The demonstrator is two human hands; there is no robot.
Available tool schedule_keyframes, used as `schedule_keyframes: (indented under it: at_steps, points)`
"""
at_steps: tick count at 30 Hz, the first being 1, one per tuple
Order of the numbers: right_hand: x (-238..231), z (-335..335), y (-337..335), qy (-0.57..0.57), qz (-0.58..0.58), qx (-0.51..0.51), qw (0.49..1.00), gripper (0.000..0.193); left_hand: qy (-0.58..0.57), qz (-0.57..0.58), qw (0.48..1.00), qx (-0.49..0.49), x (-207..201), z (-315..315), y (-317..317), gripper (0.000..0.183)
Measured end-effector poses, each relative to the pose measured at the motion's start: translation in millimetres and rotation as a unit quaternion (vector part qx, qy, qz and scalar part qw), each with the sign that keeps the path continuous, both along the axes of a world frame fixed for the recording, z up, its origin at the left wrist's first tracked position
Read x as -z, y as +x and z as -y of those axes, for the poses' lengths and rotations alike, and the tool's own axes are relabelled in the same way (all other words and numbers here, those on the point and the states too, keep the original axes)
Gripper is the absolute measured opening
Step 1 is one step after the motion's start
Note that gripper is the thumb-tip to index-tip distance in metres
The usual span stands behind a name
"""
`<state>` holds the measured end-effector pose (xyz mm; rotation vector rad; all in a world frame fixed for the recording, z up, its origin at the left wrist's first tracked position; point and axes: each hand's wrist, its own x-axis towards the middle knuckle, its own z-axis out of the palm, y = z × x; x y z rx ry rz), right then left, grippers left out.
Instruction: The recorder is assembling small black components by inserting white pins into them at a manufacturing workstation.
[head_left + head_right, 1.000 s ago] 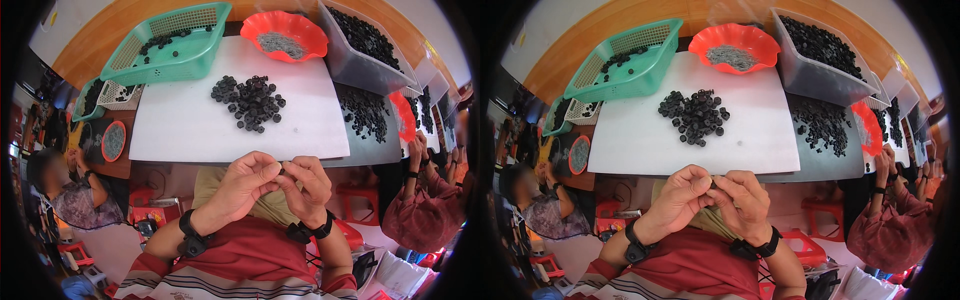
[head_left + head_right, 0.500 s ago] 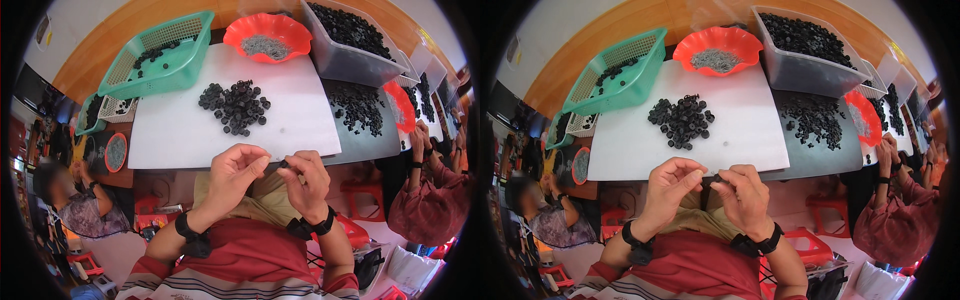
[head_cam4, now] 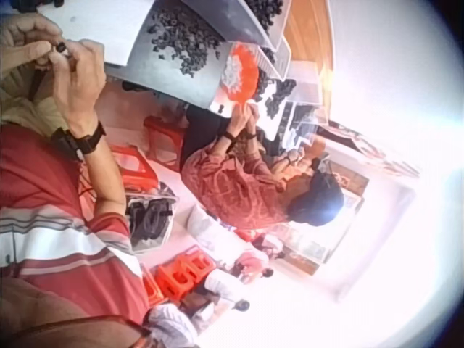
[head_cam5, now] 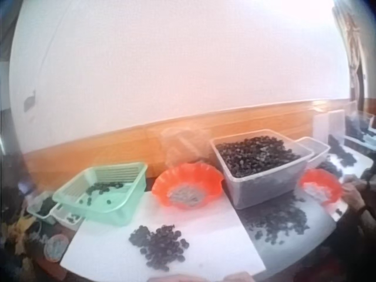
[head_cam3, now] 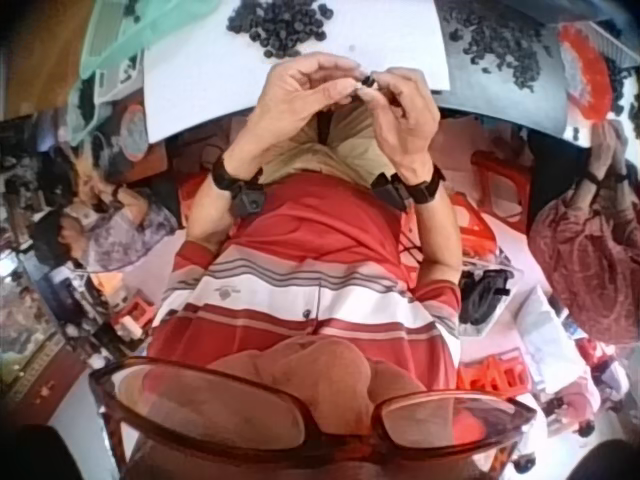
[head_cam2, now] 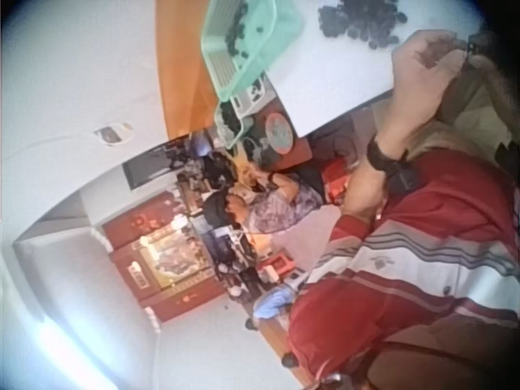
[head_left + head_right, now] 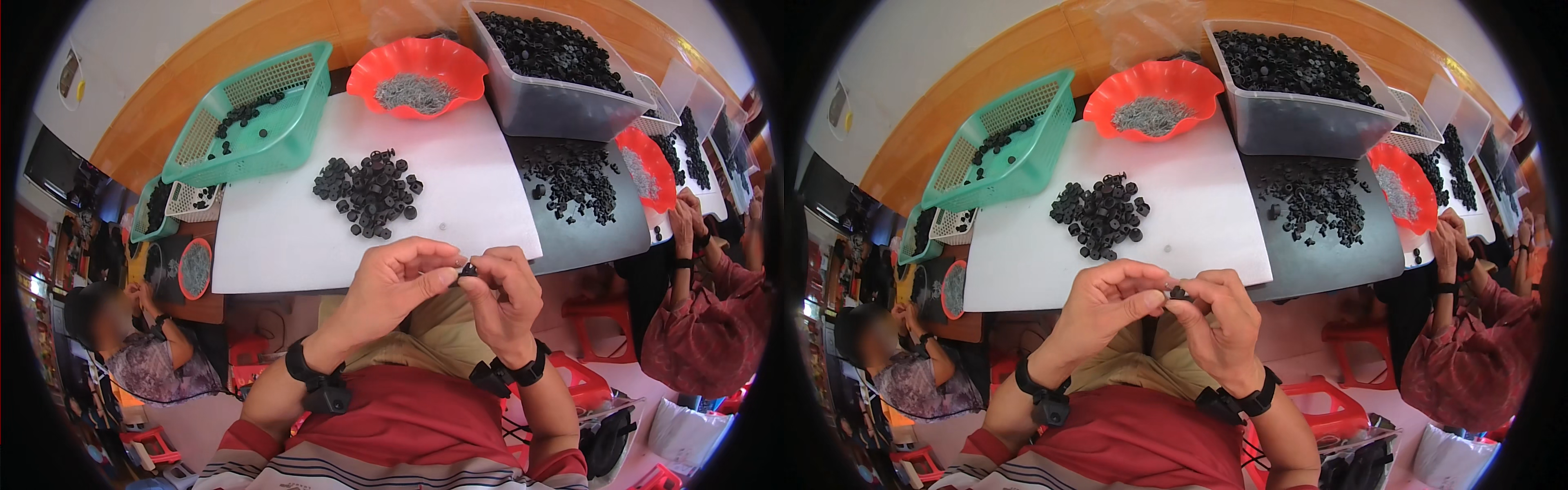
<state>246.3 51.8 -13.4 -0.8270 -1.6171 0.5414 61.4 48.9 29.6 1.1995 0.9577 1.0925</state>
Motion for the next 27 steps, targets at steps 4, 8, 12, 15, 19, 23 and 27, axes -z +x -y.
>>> schedule_keyframes:
  at_steps: [4, 8, 12, 15, 19, 23, 27]
  points:
    - [-1, 0, 1, 0.002, -0.028, -0.013, 1.0, 0.024, -0.078, 0.094, 0.991, 0.046, 4, 3, 4, 0.022]
    - [-4, 0, 4, 0.026, -0.01, -0.028, 0.999, 0.026, -0.122, 0.159, 0.978, 0.053, 9, 4, 3, 0.017]
    - [-5, -2, 3, 0.042, -0.019, -0.032, 0.998, 0.03, -0.126, 0.167, 0.977, 0.051, 10, 5, 2, 0.016]
    - [-3, -5, 3, 0.076, -0.005, -0.045, 0.996, 0.033, -0.132, 0.178, 0.974, 0.049, 10, 6, 2, 0.016]
    - [-4, -4, 2, 0.091, 0.037, -0.021, 0.995, 0.03, -0.118, 0.132, 0.983, 0.04, 5, 8, 3, 0.021]
    - [3, -6, 0, 0.103, 0.057, 0.023, 0.993, 0.027, -0.037, 0.009, 0.999, -0.013, 5, 7, 2, 0.023]
    - [6, -7, 3, 0.073, 0.039, 0.035, 0.996, 0.026, 0.208, -0.317, 0.916, -0.131, 1, -6, -2, 0.02]
